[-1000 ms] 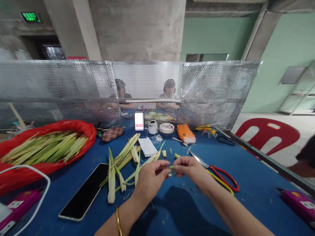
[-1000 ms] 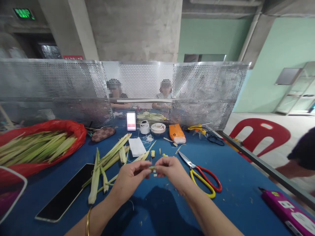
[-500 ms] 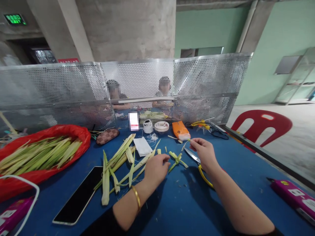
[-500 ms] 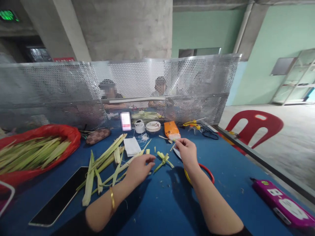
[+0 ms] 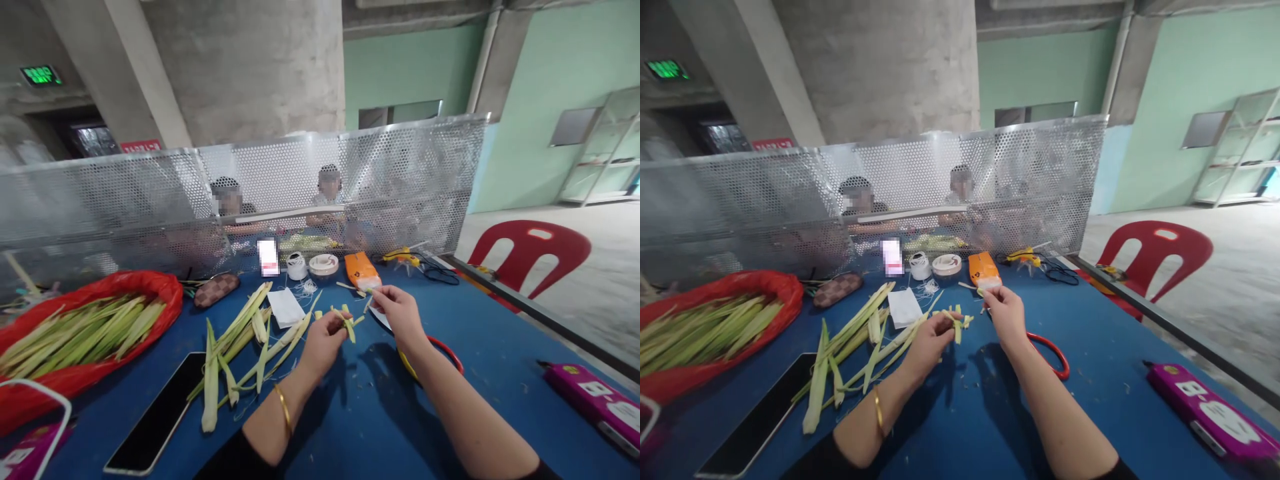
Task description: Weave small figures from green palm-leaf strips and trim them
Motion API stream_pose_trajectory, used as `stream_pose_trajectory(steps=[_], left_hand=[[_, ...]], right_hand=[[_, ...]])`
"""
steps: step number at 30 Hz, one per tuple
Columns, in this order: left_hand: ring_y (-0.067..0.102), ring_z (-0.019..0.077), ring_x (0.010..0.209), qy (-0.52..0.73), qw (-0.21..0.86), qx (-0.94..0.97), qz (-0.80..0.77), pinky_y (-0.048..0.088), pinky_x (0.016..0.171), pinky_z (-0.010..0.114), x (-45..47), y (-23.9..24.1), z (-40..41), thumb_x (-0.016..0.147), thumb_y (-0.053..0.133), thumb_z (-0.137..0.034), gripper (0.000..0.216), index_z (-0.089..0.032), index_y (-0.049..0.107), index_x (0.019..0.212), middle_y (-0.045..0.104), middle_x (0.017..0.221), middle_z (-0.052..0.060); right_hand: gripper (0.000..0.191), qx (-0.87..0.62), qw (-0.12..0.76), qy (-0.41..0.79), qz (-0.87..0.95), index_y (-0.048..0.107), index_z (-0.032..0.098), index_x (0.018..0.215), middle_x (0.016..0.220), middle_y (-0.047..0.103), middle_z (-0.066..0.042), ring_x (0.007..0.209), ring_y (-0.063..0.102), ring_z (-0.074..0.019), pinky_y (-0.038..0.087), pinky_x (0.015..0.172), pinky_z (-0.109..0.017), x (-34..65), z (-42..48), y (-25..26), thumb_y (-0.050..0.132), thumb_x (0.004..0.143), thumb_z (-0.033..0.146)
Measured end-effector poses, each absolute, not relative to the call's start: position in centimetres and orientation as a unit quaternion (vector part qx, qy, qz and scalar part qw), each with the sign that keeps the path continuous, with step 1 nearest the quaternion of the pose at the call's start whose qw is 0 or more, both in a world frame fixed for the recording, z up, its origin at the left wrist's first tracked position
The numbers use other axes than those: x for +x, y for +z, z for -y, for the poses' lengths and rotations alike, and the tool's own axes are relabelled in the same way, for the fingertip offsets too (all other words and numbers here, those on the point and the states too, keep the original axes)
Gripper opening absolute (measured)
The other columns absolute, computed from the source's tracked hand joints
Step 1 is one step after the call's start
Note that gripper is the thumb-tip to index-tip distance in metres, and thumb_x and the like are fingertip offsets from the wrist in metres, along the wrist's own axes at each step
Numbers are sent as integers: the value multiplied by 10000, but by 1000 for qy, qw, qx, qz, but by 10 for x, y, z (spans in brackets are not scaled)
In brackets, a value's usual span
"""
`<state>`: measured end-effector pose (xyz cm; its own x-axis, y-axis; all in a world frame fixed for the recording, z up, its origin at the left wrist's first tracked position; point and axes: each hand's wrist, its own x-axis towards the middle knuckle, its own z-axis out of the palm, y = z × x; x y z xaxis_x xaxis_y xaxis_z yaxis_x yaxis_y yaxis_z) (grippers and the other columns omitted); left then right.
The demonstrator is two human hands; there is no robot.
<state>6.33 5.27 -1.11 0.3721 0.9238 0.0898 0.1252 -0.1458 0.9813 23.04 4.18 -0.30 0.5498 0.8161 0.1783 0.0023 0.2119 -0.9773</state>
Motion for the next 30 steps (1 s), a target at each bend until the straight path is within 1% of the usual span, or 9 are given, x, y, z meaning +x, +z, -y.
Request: stream_pose_trajectory(steps=[2, 4, 5, 7, 11, 15, 19, 25, 30], left_hand=[[574, 133, 739, 418, 574, 600, -369, 460, 722, 249, 46, 5, -40, 713, 673, -253, 302, -187, 644, 1006, 617, 804, 1], [574, 125, 760, 450, 596, 562, -356, 478, 759, 257, 28, 18, -24, 692, 728, -279, 397, -214, 619, 1069, 607, 820, -15], [576, 121, 748, 455, 606, 548, -354, 485, 764, 262, 20, 22, -17, 688, 745, -292, 404, -212, 616, 1063, 608, 816, -16], [591, 123, 761, 456, 635, 520, -344, 492, 770, 267, 6, 23, -5, 693, 759, -322, 355, -189, 637, 999, 634, 893, 11], [604, 142, 782, 475, 666, 469, -333, 486, 766, 267, -9, 9, 2, 688, 775, -342, 336, -145, 679, 942, 674, 884, 59], [567, 118, 712, 486, 664, 469, -321, 446, 692, 237, -13, 1, 2, 744, 726, -345, 269, -158, 699, 935, 680, 821, 44], [513, 94, 673, 469, 652, 504, -319, 404, 648, 210, -12, 5, 7, 785, 685, -324, 243, -172, 708, 973, 653, 772, 18], [582, 135, 804, 489, 636, 504, -321, 452, 743, 238, -8, 10, 15, 701, 761, -274, 231, -188, 721, 911, 692, 878, 27], [600, 135, 698, 523, 630, 458, -347, 481, 680, 253, -6, 8, 16, 617, 816, -285, 305, -164, 714, 878, 703, 787, 32]], right_hand=[[348, -532, 690, 318, 374, 617, 161, 650, 545, 576, 5, 523, 507, -135, 389, 524, -251, 225, -37, 4, 728, 592, 486], [354, -511, 691, 339, 382, 618, 163, 663, 575, 578, 4, 543, 522, -139, 402, 540, -254, 217, -30, 11, 741, 589, 486], [347, -501, 691, 348, 389, 619, 166, 671, 590, 578, 5, 559, 528, -142, 407, 553, -255, 213, -25, 14, 747, 594, 479], [317, -479, 685, 359, 416, 616, 175, 682, 614, 574, 7, 594, 531, -146, 413, 585, -255, 202, -16, 21, 747, 622, 457], [253, -453, 641, 362, 502, 612, 184, 695, 661, 573, 5, 660, 522, -154, 410, 641, -255, 180, 4, 33, 705, 702, 420], [210, -456, 586, 358, 566, 612, 186, 712, 688, 567, 6, 669, 497, -152, 398, 631, -255, 164, 14, 32, 658, 752, 386], [179, -458, 557, 367, 589, 599, 194, 744, 745, 589, -6, 719, 518, -166, 413, 684, -279, 152, 18, 22, 600, 815, 359], [148, -457, 575, 345, 585, 623, 200, 736, 777, 605, -18, 783, 553, -189, 416, 752, -300, 140, 24, 14, 609, 819, 322], [130, -441, 592, 332, 587, 650, 206, 690, 734, 604, -16, 751, 555, -186, 416, 725, -291, 137, 25, 18, 639, 782, 298]])
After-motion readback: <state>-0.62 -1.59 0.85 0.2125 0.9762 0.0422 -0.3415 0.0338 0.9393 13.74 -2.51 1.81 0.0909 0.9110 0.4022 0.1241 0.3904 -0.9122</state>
